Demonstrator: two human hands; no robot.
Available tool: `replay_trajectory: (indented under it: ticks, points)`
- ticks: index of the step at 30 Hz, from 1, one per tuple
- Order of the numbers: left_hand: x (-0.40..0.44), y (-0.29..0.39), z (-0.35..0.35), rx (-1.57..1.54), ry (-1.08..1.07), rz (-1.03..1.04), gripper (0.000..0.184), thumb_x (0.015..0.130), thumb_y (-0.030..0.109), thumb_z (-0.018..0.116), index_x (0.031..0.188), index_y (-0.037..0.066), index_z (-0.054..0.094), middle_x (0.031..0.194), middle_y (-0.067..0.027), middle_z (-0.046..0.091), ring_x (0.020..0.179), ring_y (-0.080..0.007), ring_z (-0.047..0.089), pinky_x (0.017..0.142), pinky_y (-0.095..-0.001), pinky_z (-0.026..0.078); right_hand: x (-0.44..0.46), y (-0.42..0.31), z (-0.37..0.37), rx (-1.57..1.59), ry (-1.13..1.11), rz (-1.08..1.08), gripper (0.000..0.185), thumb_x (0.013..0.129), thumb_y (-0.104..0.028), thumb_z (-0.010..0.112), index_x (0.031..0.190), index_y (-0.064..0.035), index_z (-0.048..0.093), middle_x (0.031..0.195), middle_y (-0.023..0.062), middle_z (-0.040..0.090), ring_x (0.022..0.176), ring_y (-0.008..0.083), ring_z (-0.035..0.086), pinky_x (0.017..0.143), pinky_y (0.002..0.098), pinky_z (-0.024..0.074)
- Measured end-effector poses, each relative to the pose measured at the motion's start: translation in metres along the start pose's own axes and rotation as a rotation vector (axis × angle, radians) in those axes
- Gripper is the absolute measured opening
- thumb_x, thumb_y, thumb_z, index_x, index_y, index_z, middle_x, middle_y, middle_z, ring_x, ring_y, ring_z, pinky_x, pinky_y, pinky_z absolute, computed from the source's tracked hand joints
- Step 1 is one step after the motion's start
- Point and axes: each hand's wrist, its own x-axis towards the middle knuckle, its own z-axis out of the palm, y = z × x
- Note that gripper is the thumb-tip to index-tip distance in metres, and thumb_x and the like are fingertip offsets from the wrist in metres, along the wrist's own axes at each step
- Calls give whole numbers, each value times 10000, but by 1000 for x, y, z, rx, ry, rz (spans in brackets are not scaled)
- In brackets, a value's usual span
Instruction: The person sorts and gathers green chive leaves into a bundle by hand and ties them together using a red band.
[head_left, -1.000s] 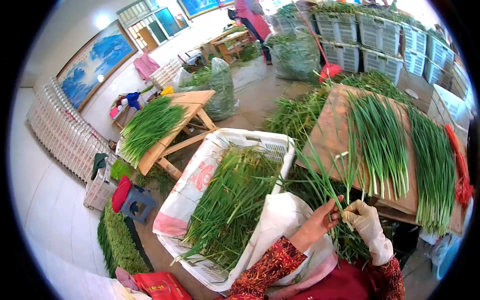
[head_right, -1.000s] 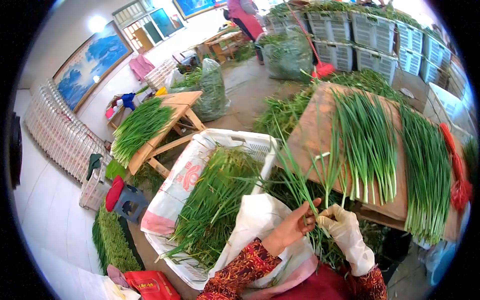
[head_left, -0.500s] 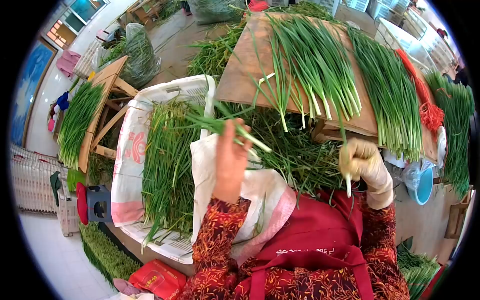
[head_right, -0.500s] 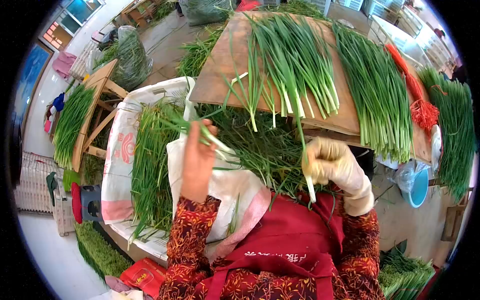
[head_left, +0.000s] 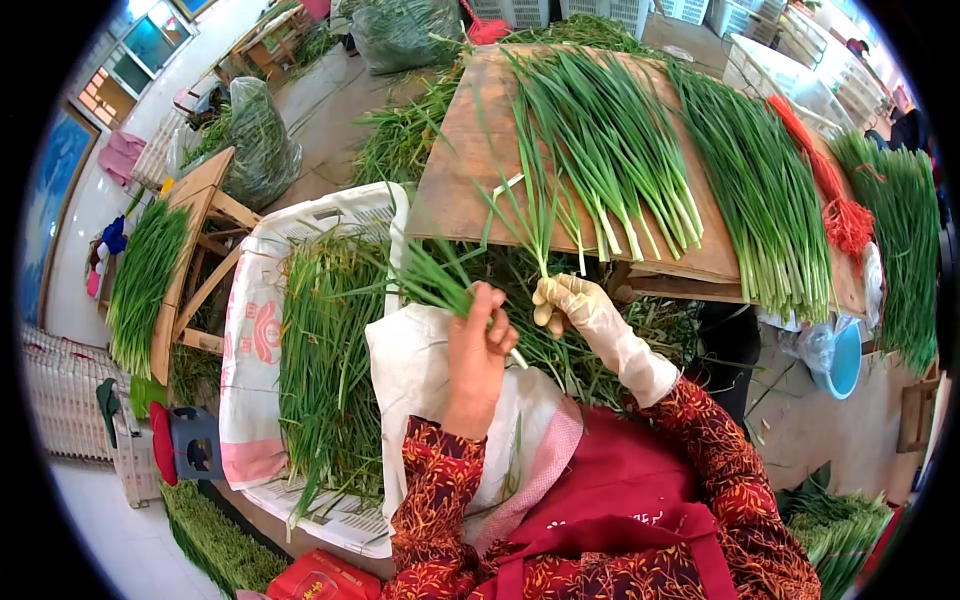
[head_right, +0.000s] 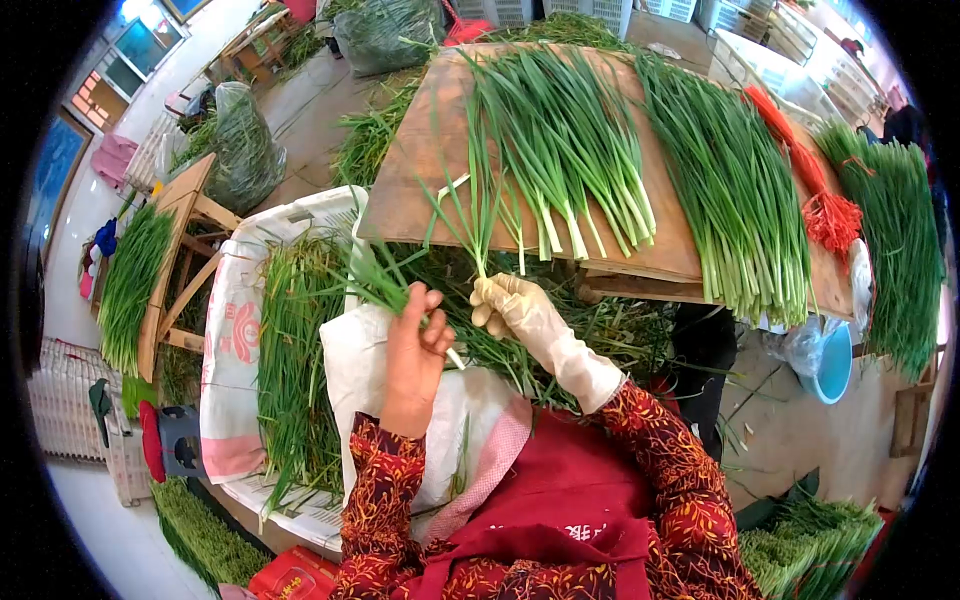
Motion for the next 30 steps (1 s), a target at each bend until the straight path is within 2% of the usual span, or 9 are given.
replay_trajectory:
  ticks: [4,9,13,15,16,24,25,28,30]
  points:
    - [9,-8,11,47,-56,-73,251,845,227,627,991,91,475,849,18,504,533,-29,367,472,-208,326,-26,-5,8,-161,-29,22,264,901,-311,495,836,-64,562,673,-13,538,575,62,435,542,198,365]
    - [6,-14,19,80,-71,-96,169,837,203,631,900,85,528,616,67,442,484,-44,370,444,-218,328,-49,-23,4,-454,33,42,276,881,-287,535,950,-24,583,711,18,573,634,95,500,598,235,422]
    - [-7,-17,16,440,-62,-22,245,801,316,656,844,97,556,572,43,460,465,-68,424,423,-224,329,-45,-27,5,-529,132,-139,335,856,-310,553,1006,-12,583,770,85,619,697,134,537,663,288,456]
    - [-12,-25,16,162,-48,-155,217,814,241,656,937,92,558,610,56,454,485,-51,412,431,-202,329,-46,-24,5,-481,146,-76,300,850,-275,567,990,-10,589,783,90,633,717,139,576,663,290,466]
    - [-12,-19,21,103,-55,-163,117,829,162,632,870,102,540,598,64,434,493,-53,404,432,-198,331,-43,-24,5,-600,183,-127,256,843,-237,585,960,-9,600,798,114,637,714,175,604,653,292,471]
    - [-20,-6,27,34,-56,-155,136,828,174,638,850,113,518,595,71,403,485,-36,370,431,-194,307,-64,-32,8,-749,355,-562,115,785,-115,645,824,-17,600,737,131,600,617,236,593,549,313,455]
    - [-20,-2,25,26,-50,-114,136,830,173,636,846,114,515,600,70,405,486,-35,368,429,-194,304,-69,-33,5,-739,360,-533,99,749,-60,667,815,-25,602,774,138,613,625,230,602,531,292,459]
    - [-14,18,2,-17,-32,19,113,855,173,598,893,93,528,614,64,407,490,-38,351,440,-191,295,-93,-19,-21,-852,287,-330,184,791,-225,636,840,-47,622,798,142,629,678,252,620,590,314,476]
    - [-17,39,-3,-16,-20,152,112,858,173,593,890,84,534,618,60,408,489,-38,351,445,-190,299,-92,-1,-57,-1465,-29,111,408,832,-443,520,880,-55,636,823,157,640,769,283,628,681,359,479]
